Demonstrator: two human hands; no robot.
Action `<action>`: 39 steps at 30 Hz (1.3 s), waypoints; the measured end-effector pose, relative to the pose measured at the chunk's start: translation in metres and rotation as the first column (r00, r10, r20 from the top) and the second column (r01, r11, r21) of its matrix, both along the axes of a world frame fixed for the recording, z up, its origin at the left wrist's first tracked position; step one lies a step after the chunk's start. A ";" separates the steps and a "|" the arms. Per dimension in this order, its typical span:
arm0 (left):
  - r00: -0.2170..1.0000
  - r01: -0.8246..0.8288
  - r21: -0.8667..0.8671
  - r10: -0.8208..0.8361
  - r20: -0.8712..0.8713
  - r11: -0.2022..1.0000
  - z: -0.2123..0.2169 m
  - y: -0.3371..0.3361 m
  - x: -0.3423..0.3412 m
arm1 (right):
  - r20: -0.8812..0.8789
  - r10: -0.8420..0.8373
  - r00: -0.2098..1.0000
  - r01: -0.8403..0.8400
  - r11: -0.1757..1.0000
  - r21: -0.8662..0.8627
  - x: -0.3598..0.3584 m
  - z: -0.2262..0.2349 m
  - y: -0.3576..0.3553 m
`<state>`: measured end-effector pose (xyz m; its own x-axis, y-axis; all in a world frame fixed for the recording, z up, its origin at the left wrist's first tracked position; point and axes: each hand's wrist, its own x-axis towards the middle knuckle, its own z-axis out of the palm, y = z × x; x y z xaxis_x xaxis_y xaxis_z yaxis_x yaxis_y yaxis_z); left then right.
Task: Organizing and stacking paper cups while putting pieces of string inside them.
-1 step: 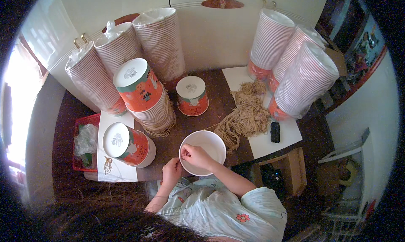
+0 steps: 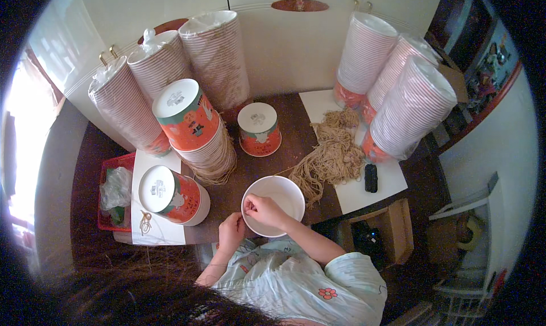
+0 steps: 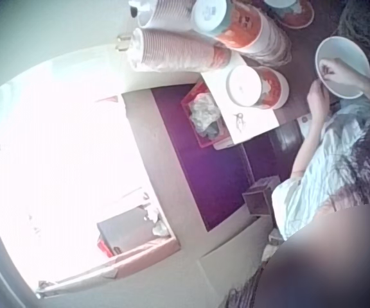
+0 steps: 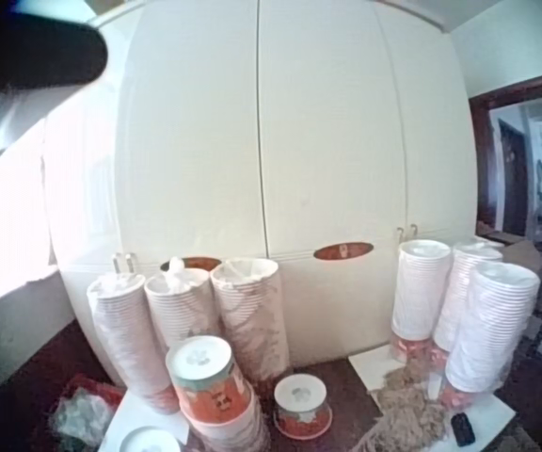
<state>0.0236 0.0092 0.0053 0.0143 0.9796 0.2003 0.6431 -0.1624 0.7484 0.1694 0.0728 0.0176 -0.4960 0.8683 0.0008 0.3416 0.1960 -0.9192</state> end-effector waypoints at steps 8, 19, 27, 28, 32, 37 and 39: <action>0.994 -0.026 -0.038 0.030 0.102 0.999 -0.005 0.003 -0.009 | 0.025 0.000 1.000 -0.001 0.999 0.051 0.000 -0.001 0.000; 0.468 0.258 -0.024 -0.104 0.878 0.966 -0.014 -0.001 -0.057 | -0.193 -0.114 0.975 0.107 0.993 -0.050 -0.002 -0.004 0.009; -0.228 0.358 0.209 -0.132 0.965 0.910 0.021 0.002 -0.059 | -0.376 -0.013 0.926 -0.068 0.977 -0.202 -0.009 -0.013 0.011; -0.074 0.350 0.044 -0.019 0.997 0.936 0.022 0.003 -0.057 | -0.439 0.003 0.898 -0.134 0.954 -0.267 -0.010 -0.013 0.011; 0.329 0.247 -0.345 0.256 0.909 0.905 0.029 0.013 -0.042 | -0.421 0.011 0.907 -0.138 0.953 -0.271 -0.014 0.003 0.003; 0.612 0.209 -0.311 0.124 0.781 0.927 0.013 0.020 -0.032 | -0.439 0.061 0.897 -0.106 0.991 -0.080 -0.012 0.020 -0.002; 0.655 0.209 -0.290 0.087 0.751 0.934 0.011 0.021 -0.029 | -0.397 0.077 0.915 -0.102 0.994 -0.041 -0.012 0.023 0.000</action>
<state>-0.0058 0.0302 0.0160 0.0684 0.9856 -0.1544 -0.1563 0.1634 0.9741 0.1578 0.0726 0.0410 -0.5416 0.8249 0.1618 -0.0673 0.1493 -0.9865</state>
